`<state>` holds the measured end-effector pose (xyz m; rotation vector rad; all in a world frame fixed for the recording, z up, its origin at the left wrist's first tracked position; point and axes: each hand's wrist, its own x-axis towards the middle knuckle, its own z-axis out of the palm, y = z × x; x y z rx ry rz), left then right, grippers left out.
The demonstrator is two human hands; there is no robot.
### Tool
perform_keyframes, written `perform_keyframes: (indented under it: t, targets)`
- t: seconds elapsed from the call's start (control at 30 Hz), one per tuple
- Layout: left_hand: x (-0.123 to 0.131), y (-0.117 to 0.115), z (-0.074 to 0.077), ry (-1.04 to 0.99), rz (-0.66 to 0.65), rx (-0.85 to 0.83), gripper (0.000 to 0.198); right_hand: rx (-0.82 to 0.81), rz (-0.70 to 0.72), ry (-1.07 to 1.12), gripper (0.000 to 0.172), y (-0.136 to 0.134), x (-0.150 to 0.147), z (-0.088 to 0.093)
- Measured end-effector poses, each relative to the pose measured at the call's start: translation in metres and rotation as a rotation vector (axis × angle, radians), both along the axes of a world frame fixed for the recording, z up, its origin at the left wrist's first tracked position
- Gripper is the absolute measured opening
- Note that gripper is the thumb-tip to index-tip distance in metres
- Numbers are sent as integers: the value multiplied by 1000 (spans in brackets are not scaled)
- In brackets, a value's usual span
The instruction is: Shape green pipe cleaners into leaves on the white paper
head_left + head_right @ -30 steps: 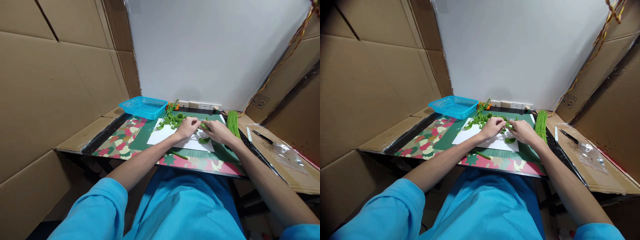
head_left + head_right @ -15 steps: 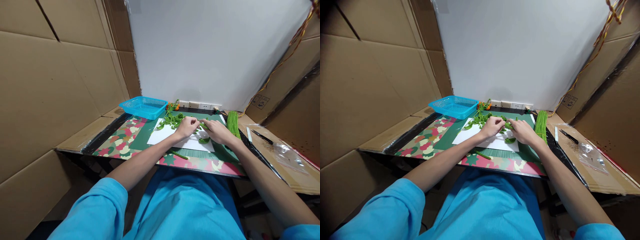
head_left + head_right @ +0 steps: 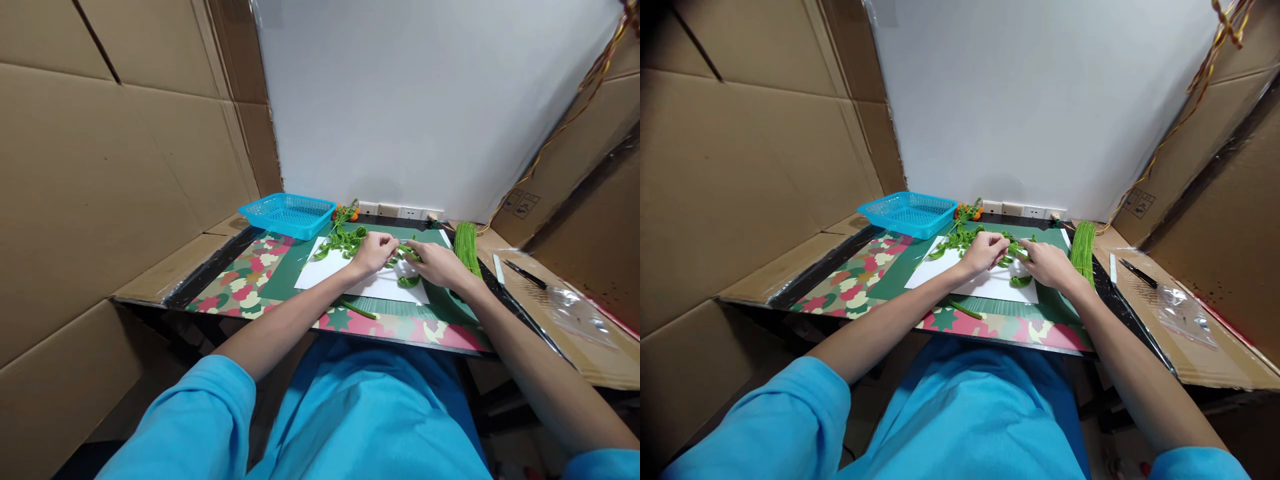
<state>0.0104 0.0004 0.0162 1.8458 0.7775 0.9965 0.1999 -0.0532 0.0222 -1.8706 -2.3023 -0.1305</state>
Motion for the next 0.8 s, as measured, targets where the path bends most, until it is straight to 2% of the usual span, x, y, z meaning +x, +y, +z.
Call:
perform_keyframes:
  t: [0.33,0.6,0.8]
  targets:
    - [0,1,-1,-36,-5,-33,35,-14,-24,-3,38,1,0,-2]
    - [-1,1,-1,-33,3,-6,36,-3,-33,10,32,-1,-2,1]
    - [-1,1,-1,-39,4,7,36,1,-46,5,33,-3,-3,5]
